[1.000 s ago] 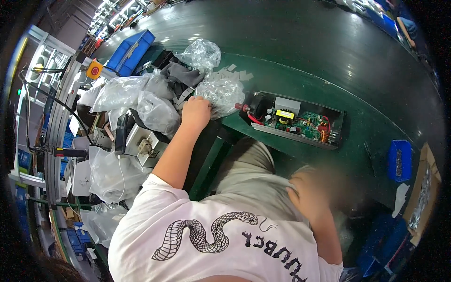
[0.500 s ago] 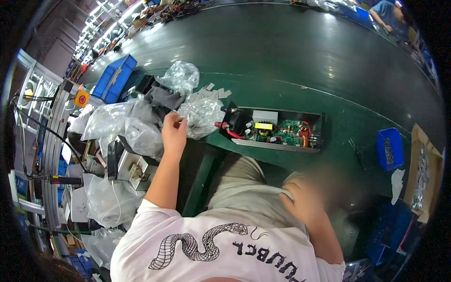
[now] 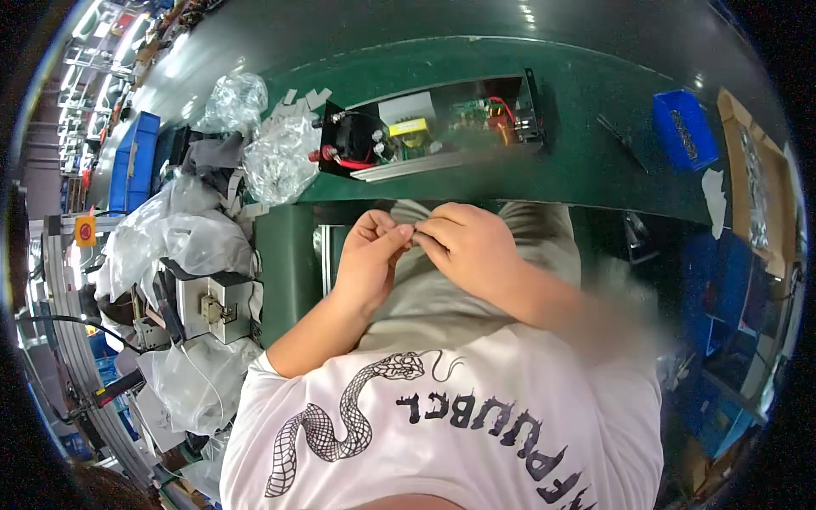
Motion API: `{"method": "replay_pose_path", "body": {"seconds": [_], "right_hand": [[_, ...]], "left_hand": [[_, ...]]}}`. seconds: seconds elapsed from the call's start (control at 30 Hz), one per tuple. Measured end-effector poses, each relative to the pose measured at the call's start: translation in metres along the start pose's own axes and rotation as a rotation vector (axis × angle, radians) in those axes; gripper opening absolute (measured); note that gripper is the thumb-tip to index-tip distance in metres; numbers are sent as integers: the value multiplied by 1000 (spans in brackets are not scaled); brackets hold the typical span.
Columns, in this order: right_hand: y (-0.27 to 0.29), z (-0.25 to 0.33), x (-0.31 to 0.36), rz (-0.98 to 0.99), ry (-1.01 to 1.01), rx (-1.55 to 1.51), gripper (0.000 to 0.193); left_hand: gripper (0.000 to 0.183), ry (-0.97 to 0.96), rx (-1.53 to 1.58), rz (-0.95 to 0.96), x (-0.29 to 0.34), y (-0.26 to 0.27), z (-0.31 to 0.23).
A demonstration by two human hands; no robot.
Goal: Assembling components into an electronic housing and cleaning parts at an industrial workbench.
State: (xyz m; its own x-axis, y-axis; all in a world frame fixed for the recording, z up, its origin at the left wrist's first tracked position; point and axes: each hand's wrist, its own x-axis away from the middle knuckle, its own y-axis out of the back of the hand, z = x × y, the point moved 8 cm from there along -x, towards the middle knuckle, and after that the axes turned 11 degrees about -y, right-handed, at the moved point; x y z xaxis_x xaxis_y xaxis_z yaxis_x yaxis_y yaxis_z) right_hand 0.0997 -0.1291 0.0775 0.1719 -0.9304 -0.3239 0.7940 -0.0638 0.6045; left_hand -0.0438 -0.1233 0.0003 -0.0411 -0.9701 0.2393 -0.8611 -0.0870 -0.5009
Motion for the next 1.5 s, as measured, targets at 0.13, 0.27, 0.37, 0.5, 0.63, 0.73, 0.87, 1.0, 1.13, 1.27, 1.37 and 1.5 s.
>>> {"method": "replay_pose_path", "body": {"seconds": [0.13, 0.27, 0.37, 0.5, 0.63, 0.73, 0.87, 1.0, 1.13, 1.27, 1.37, 1.5], "right_hand": [[-10, -3, 6, 21, -35, 31, 9], [-17, 3, 0, 97, -13, 80, 7], [-30, 1, -5, 175, -21, 222, 10], [-34, 2, -16, 162, 24, 201, 10], [-28, 11, -20, 87, 50, -11, 20], [-35, -3, -12, 80, -112, -282, 18], [-41, -6, -9, 77, -175, -365, 19], [-39, -3, -13, 107, -185, -321, 20], [-34, 0, -17, 170, -187, -171, 16], [-33, -1, -19, 258, -129, -91, 15], [-32, -3, -20, 258, -74, 0, 13], [-27, -8, -31, -62, 247, 387, 11]], "left_hand": [[16, 5, -12, 52, 0, 5, 4], [14, -15, -195, 88, -3, 13, 1], [15, -83, -494, 188, -4, 16, -6], [14, -110, -378, 195, -8, 20, -7], [10, 125, 60, 207, -13, 17, -5], [13, 157, 222, 289, -16, 15, -3], [18, 207, 281, 233, -12, 14, -3], [27, 144, 253, 252, -16, 19, 1], [32, 81, 169, 266, -20, 18, -3], [32, 80, 50, 264, -19, 20, 0], [31, 36, -57, 274, -20, 21, 2], [25, -105, -206, 195, -27, 29, -7]]}}
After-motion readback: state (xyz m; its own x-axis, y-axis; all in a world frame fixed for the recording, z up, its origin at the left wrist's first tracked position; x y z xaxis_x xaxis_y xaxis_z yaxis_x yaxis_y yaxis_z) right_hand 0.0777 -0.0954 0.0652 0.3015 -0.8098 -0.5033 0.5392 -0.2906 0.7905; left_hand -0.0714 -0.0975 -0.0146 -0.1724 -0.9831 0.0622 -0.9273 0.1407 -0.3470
